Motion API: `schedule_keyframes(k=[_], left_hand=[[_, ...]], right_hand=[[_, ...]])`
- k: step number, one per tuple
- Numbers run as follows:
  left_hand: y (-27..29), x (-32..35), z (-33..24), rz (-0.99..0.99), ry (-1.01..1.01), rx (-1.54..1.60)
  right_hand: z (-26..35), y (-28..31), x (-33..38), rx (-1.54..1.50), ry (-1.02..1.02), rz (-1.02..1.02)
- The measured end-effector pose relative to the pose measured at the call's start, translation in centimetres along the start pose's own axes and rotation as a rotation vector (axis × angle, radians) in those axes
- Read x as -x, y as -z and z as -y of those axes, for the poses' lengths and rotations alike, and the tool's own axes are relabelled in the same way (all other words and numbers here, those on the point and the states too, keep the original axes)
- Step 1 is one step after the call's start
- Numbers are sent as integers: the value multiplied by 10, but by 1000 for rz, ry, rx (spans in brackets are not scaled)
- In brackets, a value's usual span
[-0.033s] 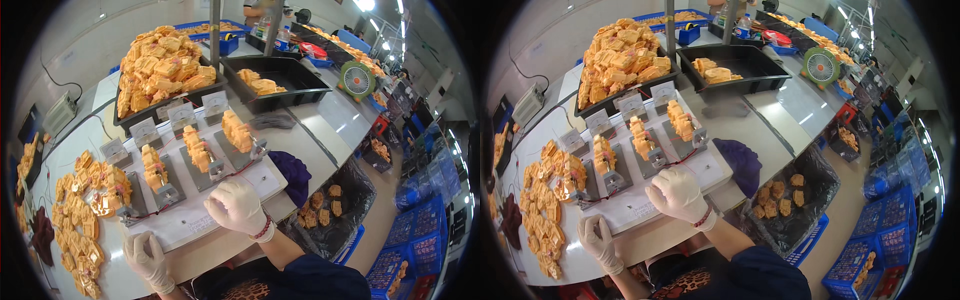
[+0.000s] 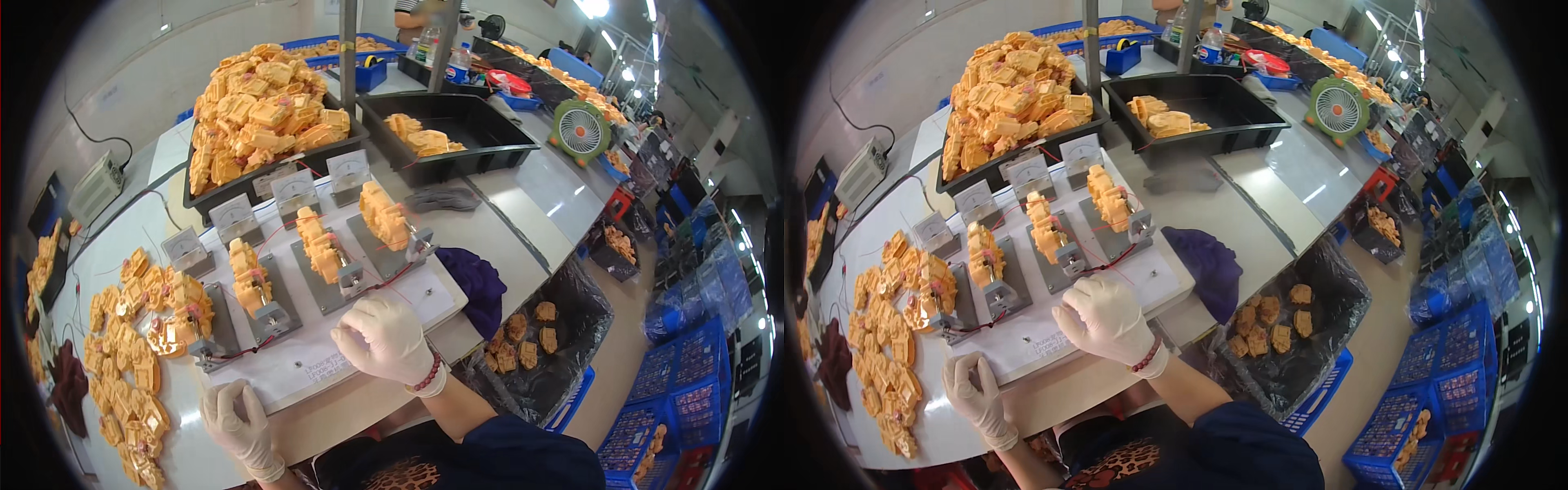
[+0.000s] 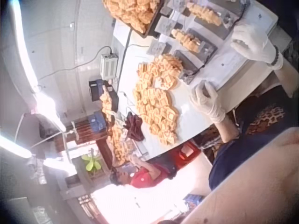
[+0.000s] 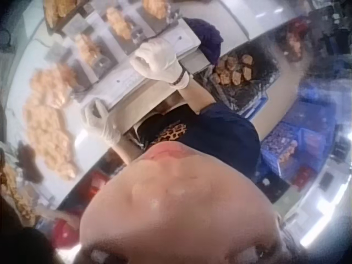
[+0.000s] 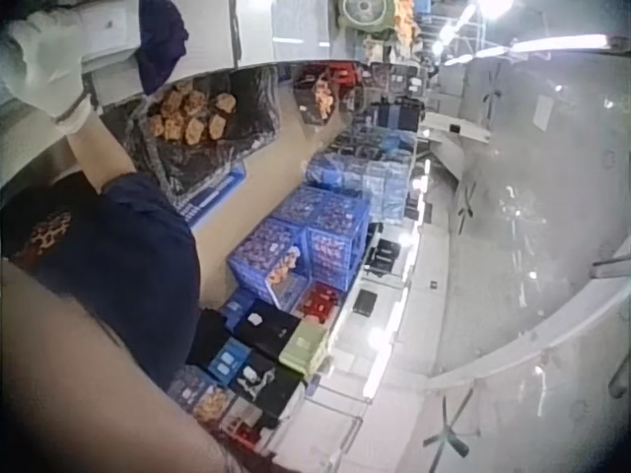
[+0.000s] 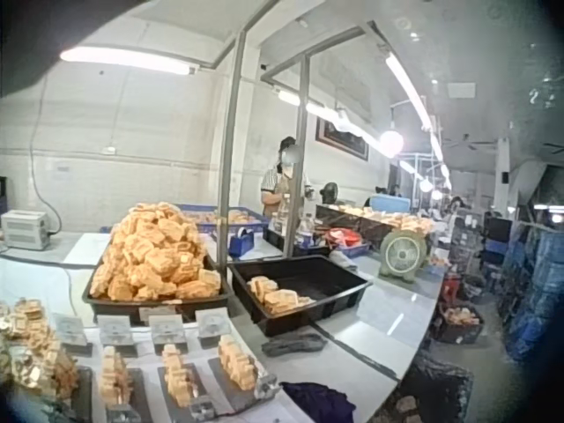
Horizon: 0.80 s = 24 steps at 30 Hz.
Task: The recorder uses a testing jig to check the function of plastic-encased electronic components in a factory setting.
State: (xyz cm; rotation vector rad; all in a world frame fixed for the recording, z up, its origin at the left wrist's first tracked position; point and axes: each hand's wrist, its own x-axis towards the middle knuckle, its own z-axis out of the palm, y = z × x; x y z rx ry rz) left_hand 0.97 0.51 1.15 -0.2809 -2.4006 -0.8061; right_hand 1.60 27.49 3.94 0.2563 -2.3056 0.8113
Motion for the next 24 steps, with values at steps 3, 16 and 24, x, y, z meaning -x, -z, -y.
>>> schedule_keyframes(k=[3,16,24], left_hand=[[-3,-1,0,3,34,-4],[-3,-6,-6,-83,-100,53],[-2,-2,3,-22,-40,10]], right_hand=[[0,2,-1,0,-7,5],[-11,95,3,-724,-146,-524],[-226,222,-133,-126,-833,5]])
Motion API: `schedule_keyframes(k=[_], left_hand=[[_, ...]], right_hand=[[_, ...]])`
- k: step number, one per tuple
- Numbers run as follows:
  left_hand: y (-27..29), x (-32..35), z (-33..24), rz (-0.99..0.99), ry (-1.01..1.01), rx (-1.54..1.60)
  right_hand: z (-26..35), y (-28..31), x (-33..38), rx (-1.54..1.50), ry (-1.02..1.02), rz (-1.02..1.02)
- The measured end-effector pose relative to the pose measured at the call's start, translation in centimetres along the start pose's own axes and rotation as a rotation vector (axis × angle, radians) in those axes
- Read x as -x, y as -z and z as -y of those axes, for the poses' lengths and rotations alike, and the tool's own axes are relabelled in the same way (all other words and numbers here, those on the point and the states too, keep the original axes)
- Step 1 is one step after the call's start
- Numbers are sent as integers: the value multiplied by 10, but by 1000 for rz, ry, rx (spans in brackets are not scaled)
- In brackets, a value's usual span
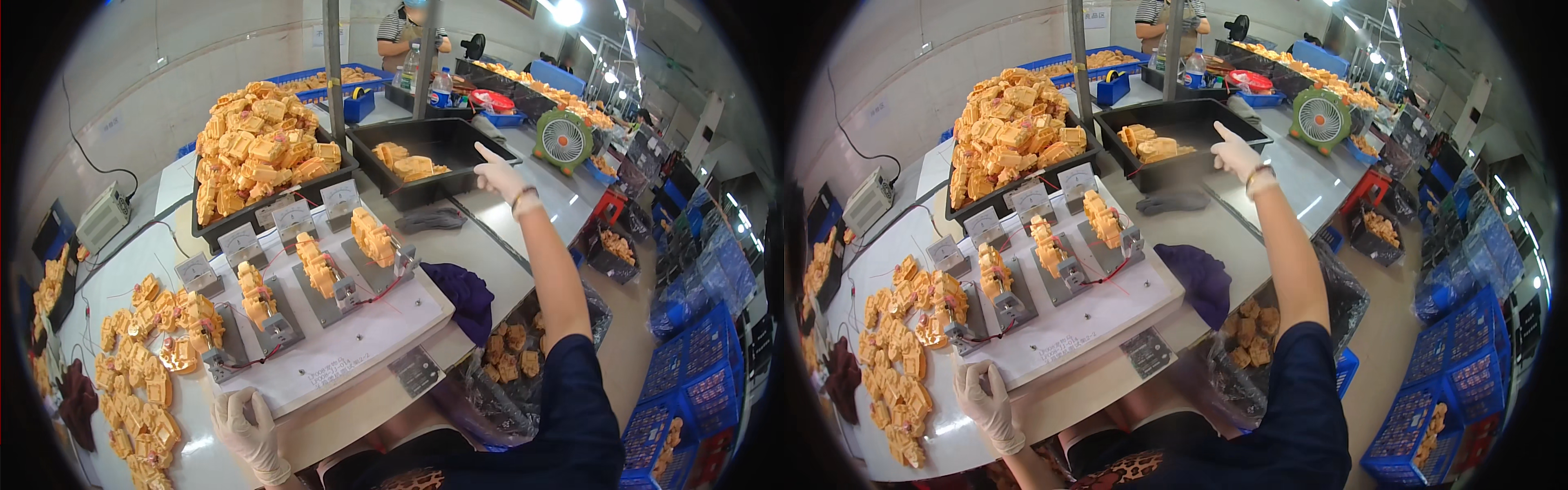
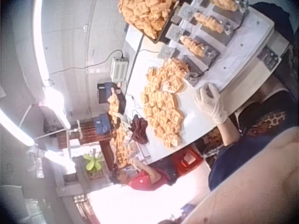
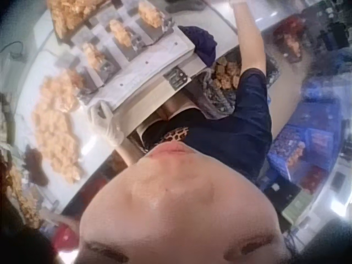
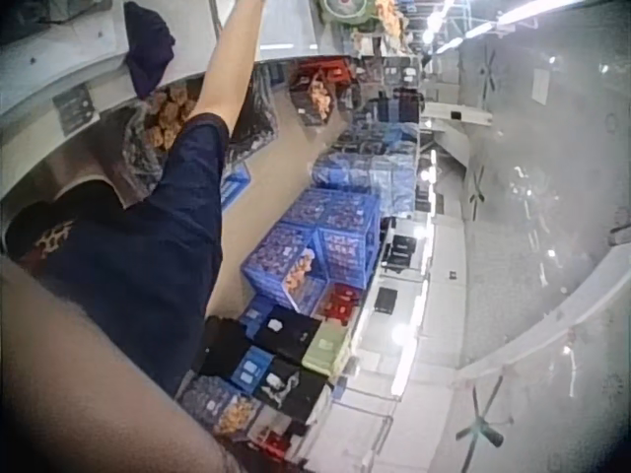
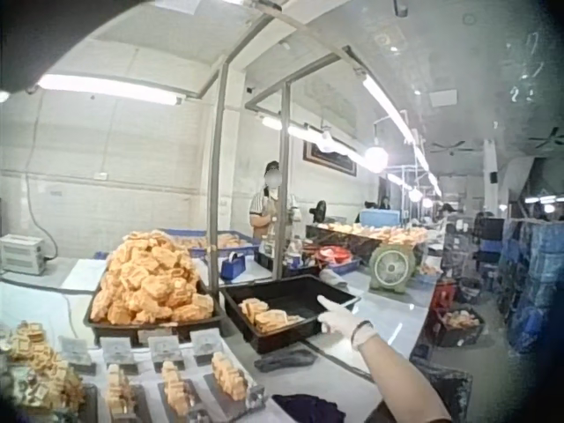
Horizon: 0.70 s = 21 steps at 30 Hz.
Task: The recorder uses a testing jig to check the function of plastic-encased electronic components in a factory setting.
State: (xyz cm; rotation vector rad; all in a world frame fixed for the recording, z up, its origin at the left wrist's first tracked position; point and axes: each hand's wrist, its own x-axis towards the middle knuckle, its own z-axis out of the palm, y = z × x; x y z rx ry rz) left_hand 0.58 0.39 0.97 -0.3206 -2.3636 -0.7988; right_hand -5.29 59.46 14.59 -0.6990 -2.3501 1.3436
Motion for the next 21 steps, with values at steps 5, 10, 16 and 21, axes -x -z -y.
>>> schedule_keyframes(k=[5,10,16,21], left_hand=[[-3,-1,-1,-7,9,9],[-2,0,0,-23,-9,14],[1,0,0,-34,-24,-8],[0,-3,-5,-62,-66,0]], right_hand=[[-23,9,-71,219,-212,-70],[-19,0,-88,227,-240,-123],[-17,3,-95,206,-259,-105],[-20,9,-98,203,-274,-85]])
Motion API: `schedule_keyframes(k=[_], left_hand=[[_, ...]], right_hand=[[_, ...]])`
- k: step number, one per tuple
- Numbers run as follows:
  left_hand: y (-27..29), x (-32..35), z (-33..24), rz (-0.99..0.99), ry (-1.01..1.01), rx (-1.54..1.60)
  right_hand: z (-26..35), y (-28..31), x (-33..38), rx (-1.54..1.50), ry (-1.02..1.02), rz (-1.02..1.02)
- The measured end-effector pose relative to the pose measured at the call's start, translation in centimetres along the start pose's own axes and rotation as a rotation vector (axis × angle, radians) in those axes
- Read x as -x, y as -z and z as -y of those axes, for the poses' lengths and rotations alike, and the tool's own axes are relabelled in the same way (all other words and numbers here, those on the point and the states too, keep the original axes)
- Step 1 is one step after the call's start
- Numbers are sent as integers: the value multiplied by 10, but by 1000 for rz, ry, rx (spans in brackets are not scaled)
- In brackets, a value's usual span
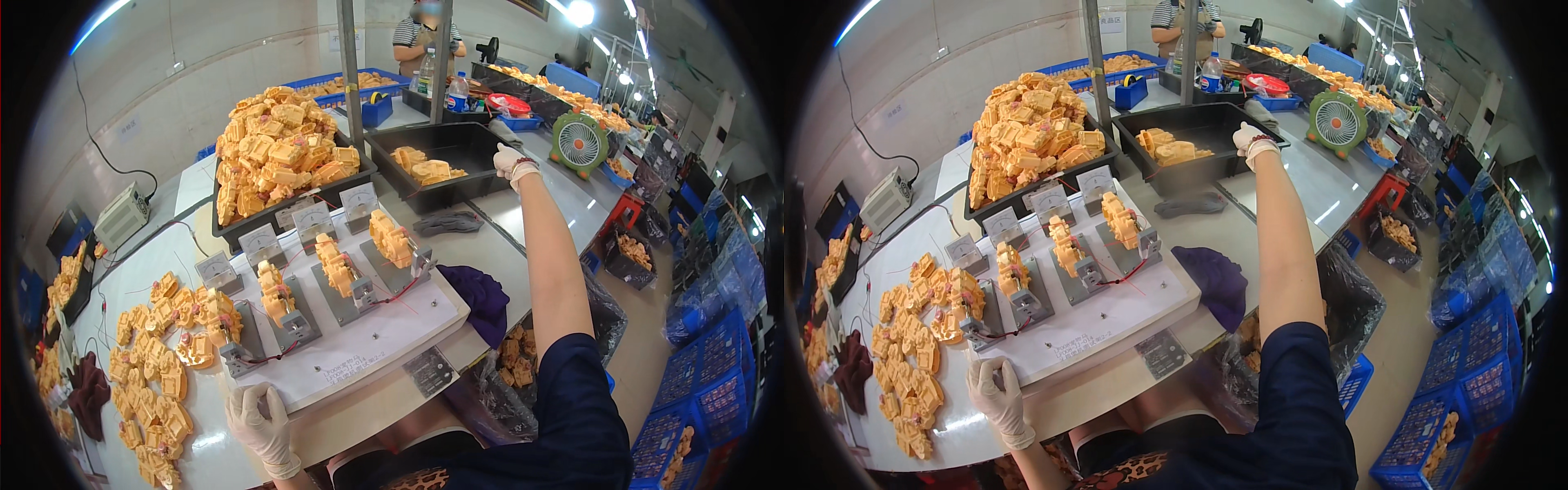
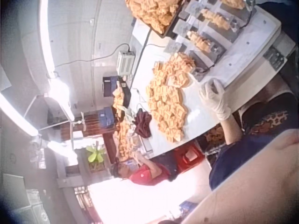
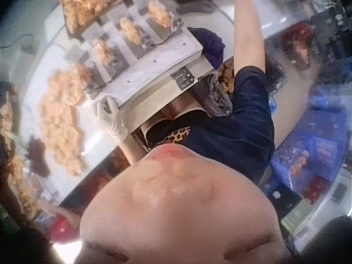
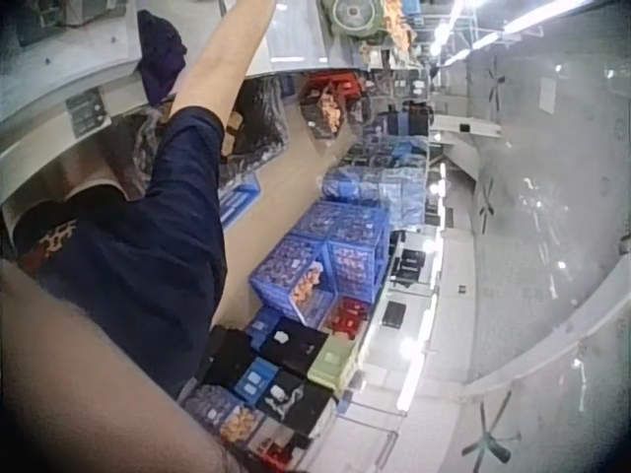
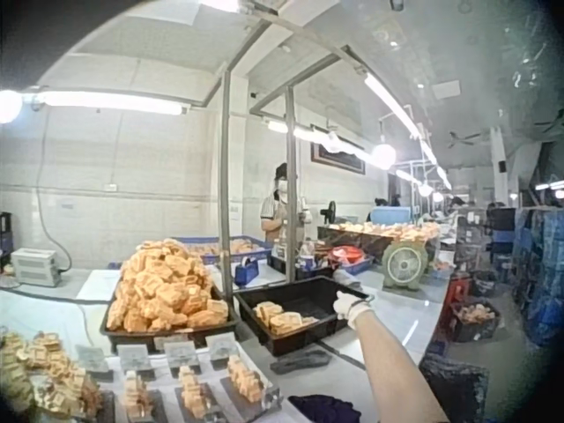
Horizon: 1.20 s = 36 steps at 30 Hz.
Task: The recorder uses a testing jig to check the function of plastic-encased electronic components in a factory setting.
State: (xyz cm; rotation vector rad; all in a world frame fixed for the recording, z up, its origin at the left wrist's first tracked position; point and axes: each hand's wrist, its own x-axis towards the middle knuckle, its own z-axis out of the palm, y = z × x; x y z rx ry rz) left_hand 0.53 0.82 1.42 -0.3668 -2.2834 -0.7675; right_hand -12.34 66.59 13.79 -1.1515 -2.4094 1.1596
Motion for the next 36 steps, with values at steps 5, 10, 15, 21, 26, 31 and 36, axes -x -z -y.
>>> schedule_keyframes(k=[5,10,15,21,26,31,36], left_hand=[[0,0,0,3,6,17],[1,1,2,-1,0,-1],[1,1,0,16,26,3],[0,0,-1,0,25,-1],[-2,-2,-2,-13,-11,-12],[1,-1,-2,-18,16,-4],[1,0,-1,-37,-2,-7]], right_hand=[[-2,0,2,8,-14,30],[-5,1,9,25,-5,-2],[-13,5,8,-24,14,-57],[-10,6,13,7,19,-35],[-11,10,5,69,-1,-1],[-6,-2,11,101,30,8],[-2,3,17,165,31,33]])
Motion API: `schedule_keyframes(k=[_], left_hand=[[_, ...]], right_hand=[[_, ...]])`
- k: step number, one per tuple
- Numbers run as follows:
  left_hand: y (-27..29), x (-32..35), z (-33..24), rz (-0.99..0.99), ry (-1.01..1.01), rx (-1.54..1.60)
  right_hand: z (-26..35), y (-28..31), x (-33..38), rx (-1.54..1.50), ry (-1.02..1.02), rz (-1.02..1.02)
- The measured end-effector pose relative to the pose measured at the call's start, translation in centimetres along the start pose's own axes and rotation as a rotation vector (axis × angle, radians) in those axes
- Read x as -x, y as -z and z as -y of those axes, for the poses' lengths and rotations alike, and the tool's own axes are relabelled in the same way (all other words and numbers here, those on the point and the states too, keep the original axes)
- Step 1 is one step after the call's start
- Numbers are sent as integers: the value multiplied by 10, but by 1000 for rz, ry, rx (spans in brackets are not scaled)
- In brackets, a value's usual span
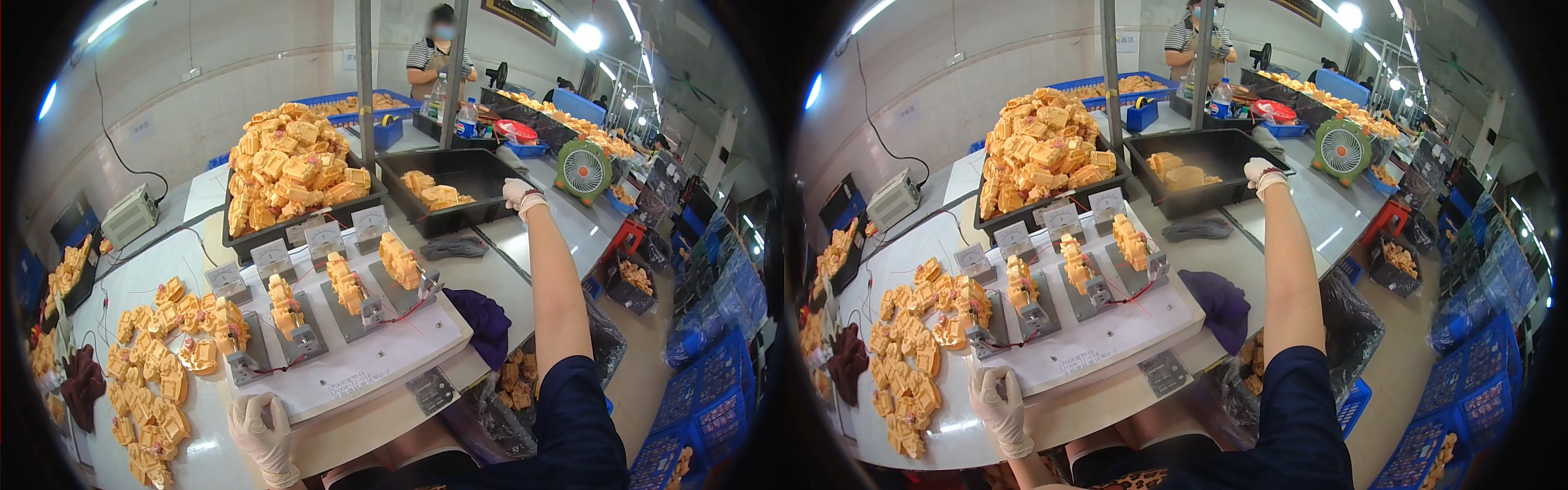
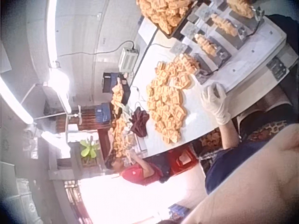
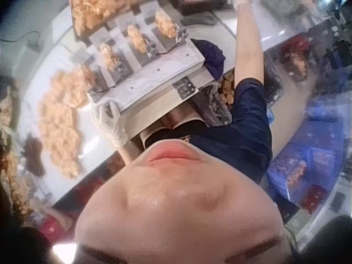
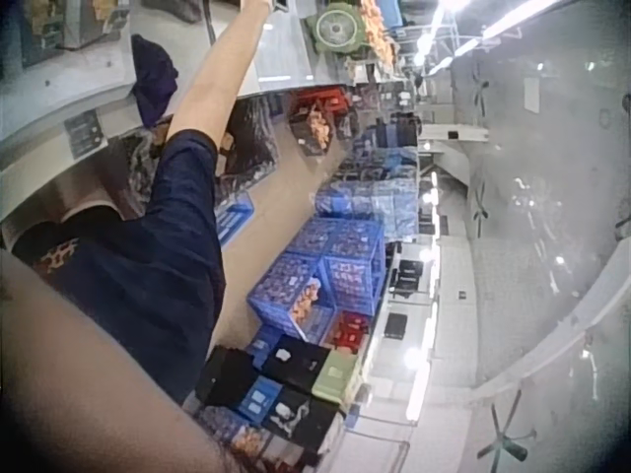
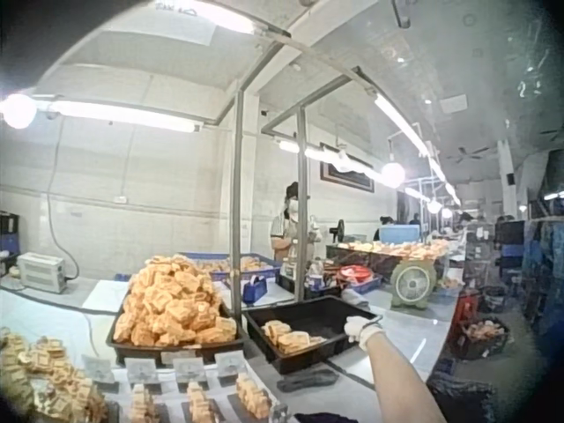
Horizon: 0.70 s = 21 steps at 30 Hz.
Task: The recorder uses a testing jig to check the function of plastic-encased electronic components in a factory setting.
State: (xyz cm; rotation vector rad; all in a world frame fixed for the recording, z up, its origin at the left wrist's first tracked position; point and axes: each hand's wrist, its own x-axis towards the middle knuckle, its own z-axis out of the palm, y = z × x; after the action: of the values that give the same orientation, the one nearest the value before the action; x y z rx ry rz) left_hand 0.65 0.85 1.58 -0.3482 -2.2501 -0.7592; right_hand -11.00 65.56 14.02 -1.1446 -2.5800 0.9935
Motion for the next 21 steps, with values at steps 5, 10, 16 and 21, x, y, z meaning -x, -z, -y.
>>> schedule_keyframes(k=[5,10,16,21], left_hand=[[-1,-1,0,-6,-10,7],[-3,-3,-4,37,27,13],[0,0,0,32,25,-23],[2,0,0,65,26,-15]], right_hand=[[-1,-3,0,-59,-18,16],[-6,-20,17,-407,231,-106],[22,-79,193,-1166,658,140],[5,-120,308,-1020,683,242]])
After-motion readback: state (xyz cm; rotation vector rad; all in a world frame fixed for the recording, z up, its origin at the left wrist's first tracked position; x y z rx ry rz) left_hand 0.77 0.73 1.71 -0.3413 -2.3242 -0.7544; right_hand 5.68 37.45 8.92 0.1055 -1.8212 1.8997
